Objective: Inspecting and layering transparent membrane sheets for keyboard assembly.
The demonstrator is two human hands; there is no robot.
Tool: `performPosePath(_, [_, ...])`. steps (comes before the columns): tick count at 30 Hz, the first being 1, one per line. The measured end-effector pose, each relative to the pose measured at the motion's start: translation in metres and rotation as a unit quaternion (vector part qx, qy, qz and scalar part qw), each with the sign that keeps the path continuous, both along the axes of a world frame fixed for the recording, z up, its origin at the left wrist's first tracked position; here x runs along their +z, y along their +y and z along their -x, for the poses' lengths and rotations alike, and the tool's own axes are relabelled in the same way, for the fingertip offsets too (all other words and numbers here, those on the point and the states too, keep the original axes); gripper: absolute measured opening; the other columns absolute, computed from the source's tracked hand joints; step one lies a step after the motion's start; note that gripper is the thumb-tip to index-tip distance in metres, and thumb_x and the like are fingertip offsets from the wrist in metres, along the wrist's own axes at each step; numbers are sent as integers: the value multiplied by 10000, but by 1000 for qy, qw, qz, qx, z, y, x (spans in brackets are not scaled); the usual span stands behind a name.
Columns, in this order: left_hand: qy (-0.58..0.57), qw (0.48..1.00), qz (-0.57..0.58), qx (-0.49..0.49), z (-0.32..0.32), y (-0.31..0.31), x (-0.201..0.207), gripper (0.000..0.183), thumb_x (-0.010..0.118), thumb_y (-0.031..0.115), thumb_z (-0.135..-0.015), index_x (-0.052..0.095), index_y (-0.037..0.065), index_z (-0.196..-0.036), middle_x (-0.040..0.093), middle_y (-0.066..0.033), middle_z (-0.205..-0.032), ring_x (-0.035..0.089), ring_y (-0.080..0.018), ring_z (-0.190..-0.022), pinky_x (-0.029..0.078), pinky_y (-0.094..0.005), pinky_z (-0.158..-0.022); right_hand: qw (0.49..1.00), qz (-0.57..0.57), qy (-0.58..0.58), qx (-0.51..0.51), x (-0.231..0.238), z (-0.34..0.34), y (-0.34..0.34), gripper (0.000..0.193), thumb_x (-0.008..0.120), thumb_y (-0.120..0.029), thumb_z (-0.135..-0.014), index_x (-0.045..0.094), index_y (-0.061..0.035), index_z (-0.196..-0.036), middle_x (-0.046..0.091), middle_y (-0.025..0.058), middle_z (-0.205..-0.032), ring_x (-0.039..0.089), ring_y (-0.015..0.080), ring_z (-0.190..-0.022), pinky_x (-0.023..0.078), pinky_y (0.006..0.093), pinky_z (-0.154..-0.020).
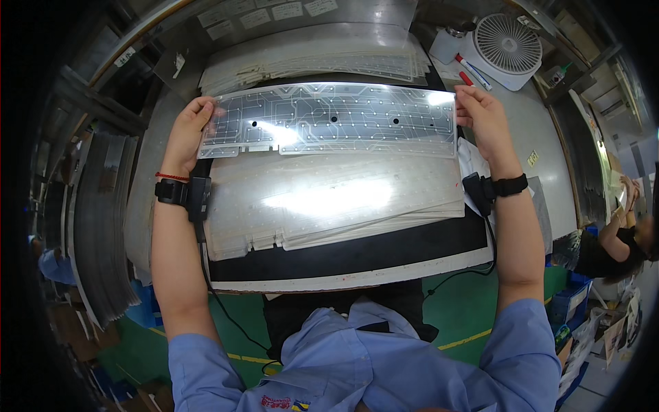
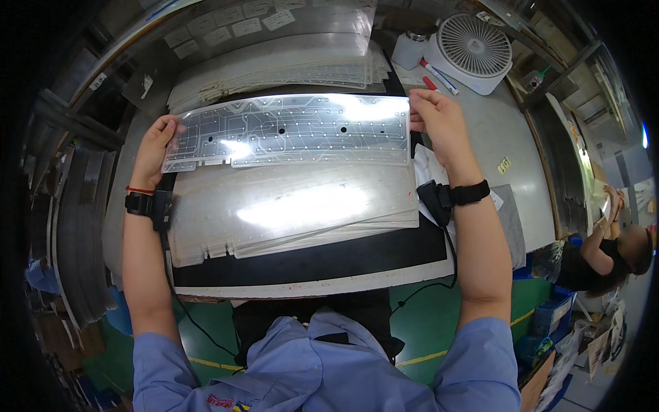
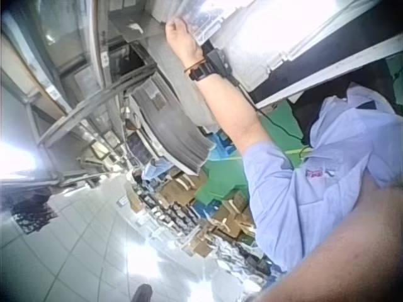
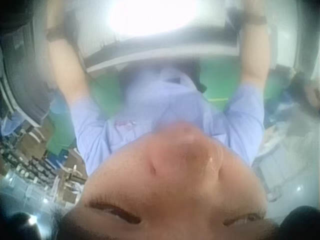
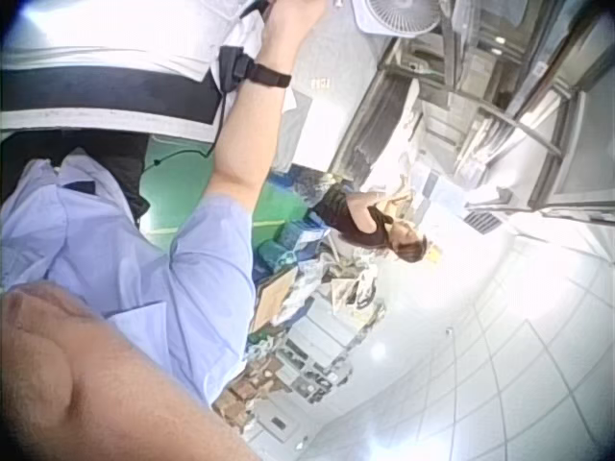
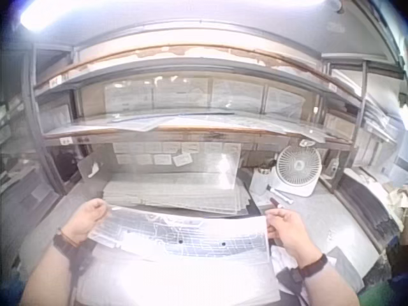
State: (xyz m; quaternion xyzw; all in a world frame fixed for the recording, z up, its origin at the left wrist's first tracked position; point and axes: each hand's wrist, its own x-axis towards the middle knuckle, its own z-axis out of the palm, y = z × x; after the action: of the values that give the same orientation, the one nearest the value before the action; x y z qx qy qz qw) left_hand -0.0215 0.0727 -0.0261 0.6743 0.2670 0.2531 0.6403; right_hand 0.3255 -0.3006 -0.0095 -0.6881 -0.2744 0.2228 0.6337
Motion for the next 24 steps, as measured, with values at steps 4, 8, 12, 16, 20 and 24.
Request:
performPosePath(4, [1,1000,-2,-2,0,1,-1,167,503,170,-993,580,60,-1093,647,-27,-910,492,-43,-643,445,-179,-616,999,13,-36,29,-3,-2,-3,332,621,-104,-903,552,55,-1186,669,42,-869,622,95,-743,505,208,-656])
performPosePath(8, [11,1000,-3,-6,-1,2,-4,163,505,166,-992,581,61,-1090,648,-23,-899,490,-41,-637,443,-175,-617,1000,20,-12,-3,-6,-5,-3,305,595,-71,-902,560,43,-1182,656,26,-837,614,90,-725,507,211,-649])
performPosePath(12, [11,1000,-14,-3,-1,2,-5,159,506,163,-991,586,63,-1083,647,-18,-898,486,-35,-638,442,-172,-618,1000,-4,-1,-11,-9,-10,-3,304,577,-70,-901,563,34,-1186,654,25,-842,616,92,-718,510,217,-646])
performPosePath(16, [6,1000,-17,0,0,1,-4,160,504,164,-991,589,62,-1082,647,-17,-899,485,-33,-641,442,-172,-618,1000,-9,6,0,-4,-5,-1,302,538,-80,-913,566,29,-1193,658,44,-888,626,99,-724,513,220,-651])
performPosePath(20, [7,1000,-17,-3,0,3,-4,165,498,161,-994,586,58,-1089,646,-21,-908,487,-36,-643,442,-173,-617,1000,17,-19,6,-1,-1,-1,283,526,-105,-930,581,21,-1177,657,55,-908,633,107,-716,516,228,-643])
performPosePath(24, [5,1000,-6,-4,0,2,-4,168,492,161,-998,585,57,-1091,645,-23,-916,490,-36,-647,443,-173,-616,1000,-21,10,1,-6,-5,-1,225,533,-147,-945,600,-5,-1107,643,44,-846,636,119,-705,513,227,-622])
